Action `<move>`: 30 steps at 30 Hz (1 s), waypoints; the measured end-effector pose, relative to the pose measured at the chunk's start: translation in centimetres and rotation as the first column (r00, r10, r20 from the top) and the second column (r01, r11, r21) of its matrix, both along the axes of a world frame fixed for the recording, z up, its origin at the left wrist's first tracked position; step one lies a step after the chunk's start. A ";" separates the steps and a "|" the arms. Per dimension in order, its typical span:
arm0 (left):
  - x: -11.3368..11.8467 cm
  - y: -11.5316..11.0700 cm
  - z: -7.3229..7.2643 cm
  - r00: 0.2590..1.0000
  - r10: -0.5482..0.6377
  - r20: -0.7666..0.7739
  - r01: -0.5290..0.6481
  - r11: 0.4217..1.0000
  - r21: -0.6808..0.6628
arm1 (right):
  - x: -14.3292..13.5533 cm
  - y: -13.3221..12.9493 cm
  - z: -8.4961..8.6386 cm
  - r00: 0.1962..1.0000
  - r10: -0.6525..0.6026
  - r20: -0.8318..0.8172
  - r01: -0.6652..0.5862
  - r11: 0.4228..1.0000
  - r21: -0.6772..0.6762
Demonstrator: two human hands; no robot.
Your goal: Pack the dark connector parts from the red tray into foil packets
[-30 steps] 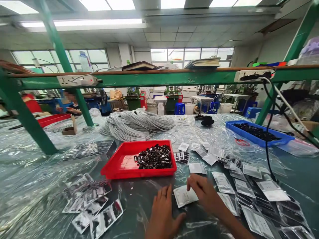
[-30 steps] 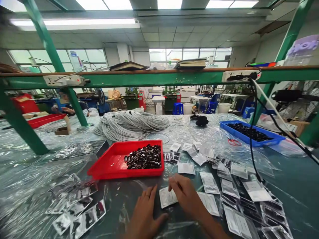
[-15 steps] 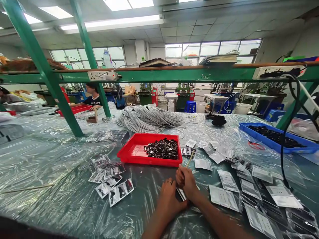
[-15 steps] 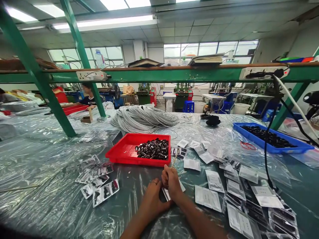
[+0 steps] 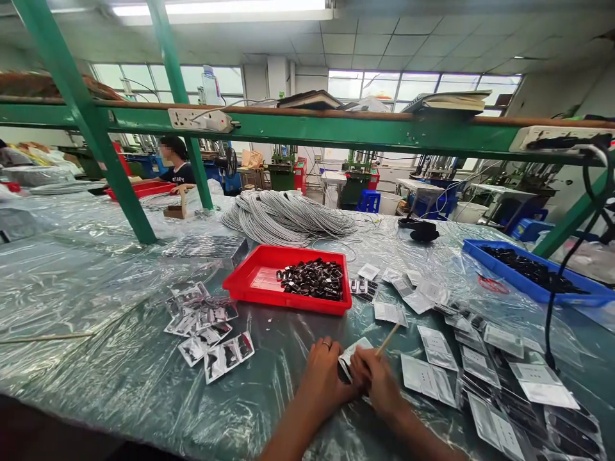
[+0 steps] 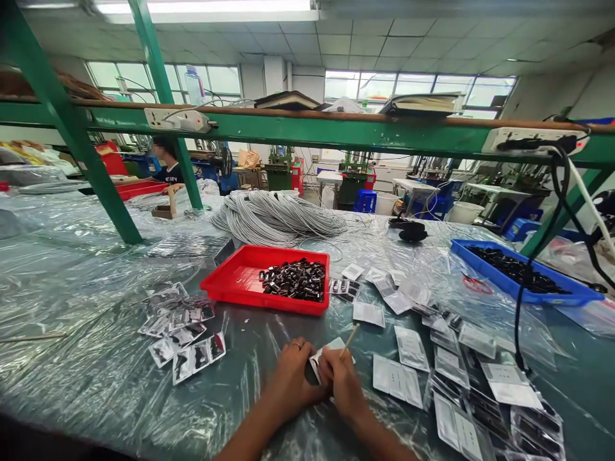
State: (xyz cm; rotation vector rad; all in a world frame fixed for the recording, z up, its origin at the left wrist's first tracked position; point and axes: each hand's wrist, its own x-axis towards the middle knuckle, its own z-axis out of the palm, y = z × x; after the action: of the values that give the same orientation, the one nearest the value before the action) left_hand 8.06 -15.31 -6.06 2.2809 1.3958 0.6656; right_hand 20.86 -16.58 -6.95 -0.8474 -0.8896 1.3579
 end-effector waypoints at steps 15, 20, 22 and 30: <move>1.8 0.4 0.8 0.997 -0.009 -0.075 0.004 0.997 -0.073 | 0.6 5.1 1.0 0.996 -0.052 -0.072 0.058 0.995 0.077; 1.8 0.5 0.5 0.999 -0.002 -0.047 0.000 0.999 -0.046 | 0.4 5.0 1.2 0.997 -0.072 -0.032 0.075 0.992 0.106; 1.8 0.4 0.5 1.000 -0.001 -0.020 0.000 0.999 -0.043 | 0.4 4.9 1.3 0.997 -0.067 -0.023 0.069 0.991 0.111; 1.7 0.3 0.8 1.000 0.012 -0.023 -0.013 0.998 -0.064 | 0.5 4.4 1.2 0.999 -0.036 -0.015 0.038 0.994 0.107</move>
State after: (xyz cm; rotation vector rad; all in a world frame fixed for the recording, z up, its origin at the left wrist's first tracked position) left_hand 9.75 -14.97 -5.24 2.2380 1.4222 0.5918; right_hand 21.36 -12.21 -5.77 -0.7678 -0.9243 1.2707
